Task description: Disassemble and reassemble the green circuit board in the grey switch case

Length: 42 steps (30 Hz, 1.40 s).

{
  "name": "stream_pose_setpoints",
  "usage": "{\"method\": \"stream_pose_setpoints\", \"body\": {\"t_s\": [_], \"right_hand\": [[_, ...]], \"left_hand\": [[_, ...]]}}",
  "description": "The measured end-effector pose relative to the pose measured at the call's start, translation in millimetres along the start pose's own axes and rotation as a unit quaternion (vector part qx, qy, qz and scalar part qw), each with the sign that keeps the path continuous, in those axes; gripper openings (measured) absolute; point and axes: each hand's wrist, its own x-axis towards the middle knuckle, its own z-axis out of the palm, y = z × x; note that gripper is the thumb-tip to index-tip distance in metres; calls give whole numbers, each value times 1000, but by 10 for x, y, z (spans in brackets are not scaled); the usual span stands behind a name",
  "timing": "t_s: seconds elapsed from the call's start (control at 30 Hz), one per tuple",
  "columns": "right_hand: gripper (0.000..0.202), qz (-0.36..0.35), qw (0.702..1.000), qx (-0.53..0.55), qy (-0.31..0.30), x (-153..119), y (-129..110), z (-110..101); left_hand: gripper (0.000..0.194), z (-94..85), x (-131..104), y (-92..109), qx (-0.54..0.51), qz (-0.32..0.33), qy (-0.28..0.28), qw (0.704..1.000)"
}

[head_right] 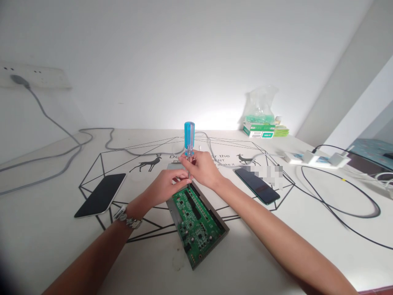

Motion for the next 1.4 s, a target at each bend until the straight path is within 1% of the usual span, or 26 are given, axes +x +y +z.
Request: {"method": "stream_pose_setpoints", "body": {"t_s": [0.17, 0.37, 0.43, 0.63, 0.77, 0.83, 0.93, 1.03, 1.2, 1.3, 1.4], "right_hand": [[30, 10, 1000, 15, 11, -20, -14, 4], [33, 43, 998, 8, 45, -53, -71, 31], [33, 47, 998, 9, 47, -61, -88, 37], [34, 49, 995, 66, 53, -99, -128, 35], [33, 53, 989, 92, 100, -175, -161, 31], [32, 50, 987, 80, 128, -212, -183, 29], [31, 46, 986, 53, 149, -238, -223, 30], [30, 43, 986, 29, 156, -229, -257, 32], [26, 35, 987, 12, 155, -205, -239, 18], [27, 32, 989, 22, 146, -198, -198, 2], [29, 36, 990, 55, 126, -192, -166, -14]], "left_hand": [[24, 7, -4, -10, 5, -5, -4, 1000], [24, 29, 1, -18, 17, -7, -3, 1000], [24, 28, -1, -20, 20, -6, -7, 1000], [24, 9, -4, -29, 26, -7, -11, 1000], [23, 12, -1, -30, 27, -13, -13, 999], [24, 19, -1, -26, 29, -13, -10, 999], [25, 26, -5, -16, 32, -7, -6, 999], [25, 24, -9, -11, 33, -1, -6, 999], [13, 7, -43, -71, 62, -1, 9, 998], [11, 10, -74, -141, 78, -14, -22, 997], [16, 41, -82, -177, 85, -15, -51, 995]]}}
